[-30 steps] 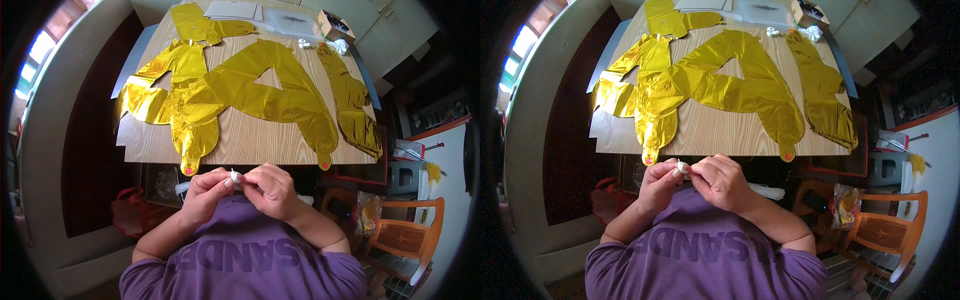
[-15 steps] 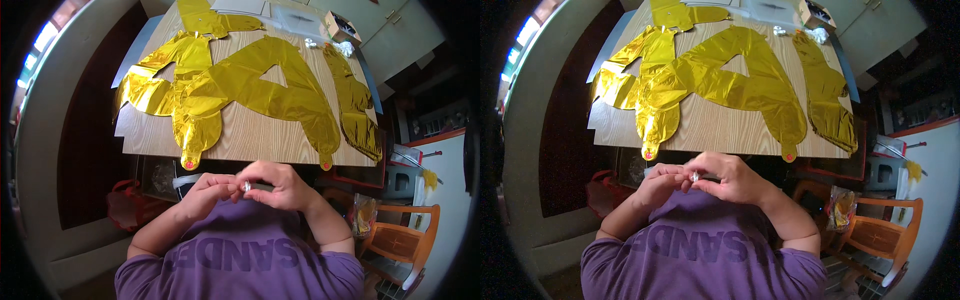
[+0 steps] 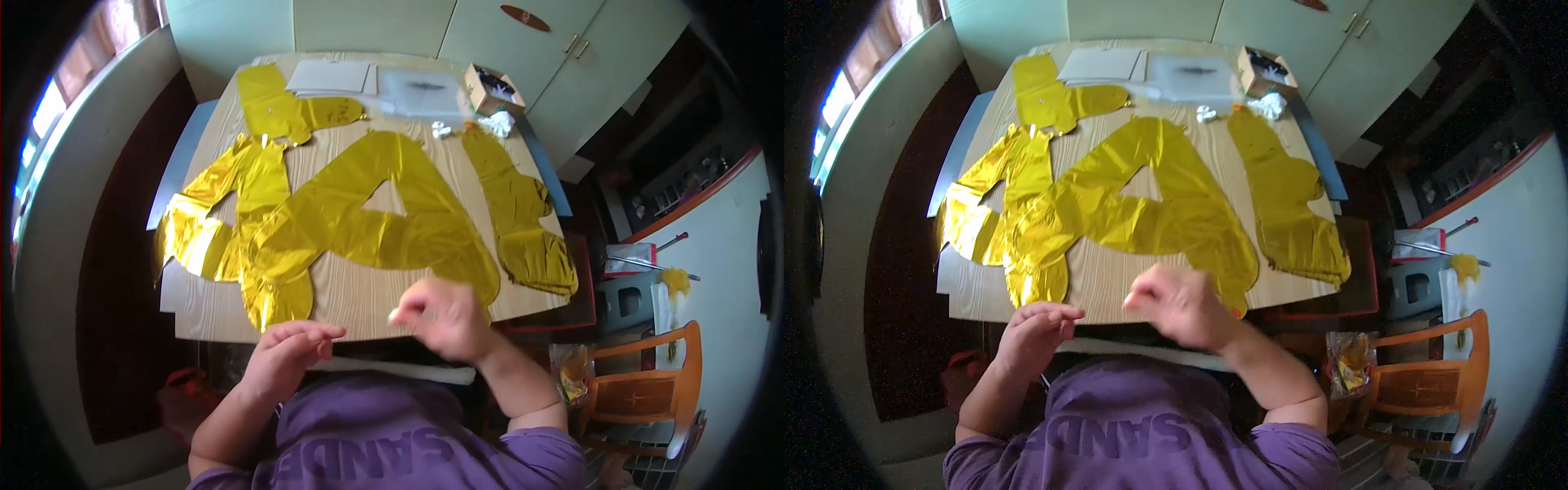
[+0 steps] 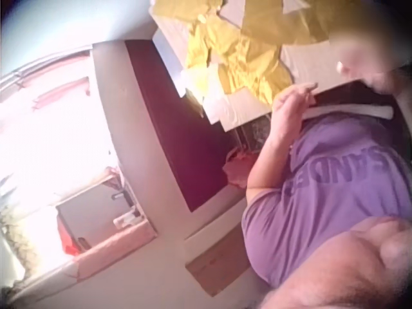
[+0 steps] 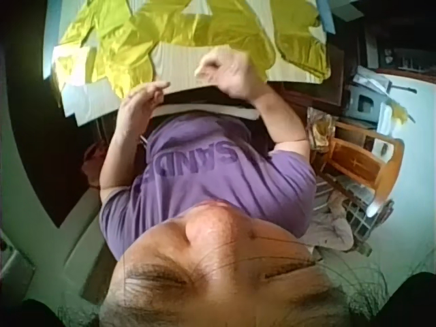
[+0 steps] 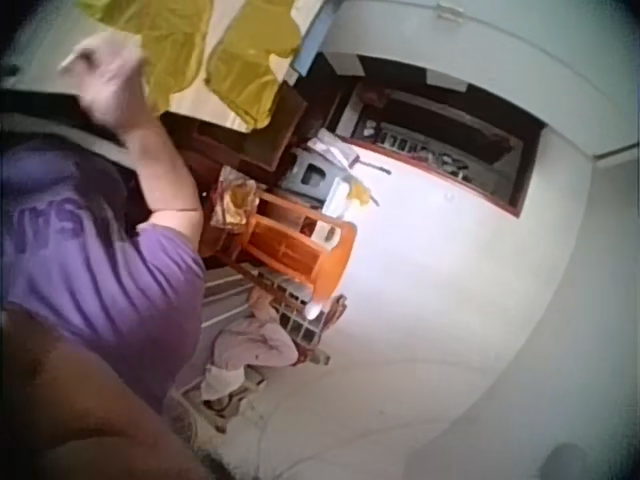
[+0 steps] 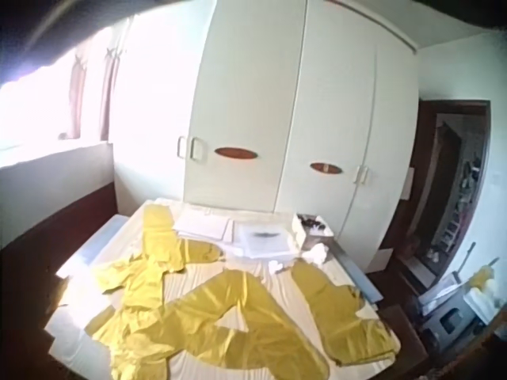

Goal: Arranging gold foil alphabet balloons on a table and tying strings to them.

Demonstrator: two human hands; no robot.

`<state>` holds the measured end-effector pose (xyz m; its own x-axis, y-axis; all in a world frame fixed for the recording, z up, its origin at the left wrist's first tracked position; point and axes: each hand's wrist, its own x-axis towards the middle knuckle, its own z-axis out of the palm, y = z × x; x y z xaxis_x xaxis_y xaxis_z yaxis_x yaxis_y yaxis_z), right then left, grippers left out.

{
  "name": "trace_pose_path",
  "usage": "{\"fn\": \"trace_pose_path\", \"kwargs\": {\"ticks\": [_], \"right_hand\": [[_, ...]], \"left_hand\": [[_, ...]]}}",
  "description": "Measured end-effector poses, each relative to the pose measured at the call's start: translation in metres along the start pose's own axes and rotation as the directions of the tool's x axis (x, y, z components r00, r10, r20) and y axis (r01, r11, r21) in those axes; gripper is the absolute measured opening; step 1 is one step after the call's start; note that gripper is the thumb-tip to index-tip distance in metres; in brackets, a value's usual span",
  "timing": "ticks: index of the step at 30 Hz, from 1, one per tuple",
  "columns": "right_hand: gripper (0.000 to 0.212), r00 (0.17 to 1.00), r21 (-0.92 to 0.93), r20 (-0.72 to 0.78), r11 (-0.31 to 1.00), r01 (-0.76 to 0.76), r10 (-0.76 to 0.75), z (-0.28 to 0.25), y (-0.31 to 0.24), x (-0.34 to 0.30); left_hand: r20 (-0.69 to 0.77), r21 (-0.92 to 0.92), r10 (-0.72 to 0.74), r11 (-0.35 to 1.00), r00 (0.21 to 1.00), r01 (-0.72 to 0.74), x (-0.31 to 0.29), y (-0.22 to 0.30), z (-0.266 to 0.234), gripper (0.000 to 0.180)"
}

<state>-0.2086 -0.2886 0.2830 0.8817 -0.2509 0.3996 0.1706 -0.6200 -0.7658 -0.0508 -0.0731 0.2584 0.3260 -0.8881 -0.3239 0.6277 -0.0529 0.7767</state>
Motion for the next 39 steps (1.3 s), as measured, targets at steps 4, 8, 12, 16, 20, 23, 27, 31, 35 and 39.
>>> {"fn": "trace_pose_path", "kwargs": {"ticks": [4, 8, 12, 16, 20, 23, 27, 31, 35, 39], "right_hand": [[0.012, 0.890, 0.217, -0.103, 0.883, -0.416, 0.445, -0.077, 0.095, 0.055], [0.015, 0.774, 0.027, -0.349, 0.831, -0.555, 0.528, -0.139, 0.209, 0.109], [0.020, 0.782, -0.348, -0.510, 0.745, -0.569, 0.359, -0.153, 0.293, 0.158], [0.020, 0.764, -0.499, -0.521, 0.591, -0.634, 0.380, -0.124, 0.298, 0.191], [0.020, 0.744, -0.452, -0.513, 0.602, -0.658, 0.429, -0.128, 0.302, 0.192], [0.022, 0.793, -0.476, -0.556, 0.686, -0.550, 0.250, -0.141, 0.311, 0.180], [0.019, 0.836, -0.503, -0.508, 0.717, -0.483, 0.207, -0.148, 0.263, 0.153], [0.009, 0.984, -0.484, -0.064, 0.857, -0.177, 0.168, -0.078, 0.094, 0.093], [0.007, 0.781, 0.113, 0.621, 0.979, -0.172, 0.066, -0.013, -0.002, -0.007], [0.013, 0.834, -0.064, 0.498, 0.969, -0.238, 0.237, 0.074, 0.040, -0.088]], "left_hand": [[-0.035, 0.343, 0.164, 0.929, 0.986, -0.142, 0.005, 0.011, -0.013, 0.022], [-0.048, 0.457, 0.207, 0.875, 0.977, -0.162, 0.011, 0.022, -0.015, 0.020], [-0.052, 0.445, 0.187, 0.884, 0.981, -0.145, 0.012, 0.028, -0.009, 0.018], [-0.092, 0.437, 0.188, 0.890, 0.978, -0.130, 0.006, 0.025, -0.019, 0.018], [-0.124, 0.370, 0.111, 0.927, 0.986, -0.058, 0.005, 0.029, -0.019, 0.017], [-0.081, 0.456, 0.122, 0.887, 0.989, -0.072, 0.007, 0.030, -0.020, 0.015], [-0.080, 0.467, 0.134, 0.881, 0.988, -0.081, 0.001, 0.032, -0.021, 0.015], [0.152, 0.575, 0.020, 0.812, 0.988, -0.105, -0.020, 0.038, -0.031, 0.019], [0.503, 0.651, -0.169, 0.719, 0.848, -0.243, -0.026, 0.009, -0.040, 0.019], [0.277, 0.895, -0.134, 0.397, 0.952, -0.204, -0.036, -0.039, -0.057, 0.017]]}}
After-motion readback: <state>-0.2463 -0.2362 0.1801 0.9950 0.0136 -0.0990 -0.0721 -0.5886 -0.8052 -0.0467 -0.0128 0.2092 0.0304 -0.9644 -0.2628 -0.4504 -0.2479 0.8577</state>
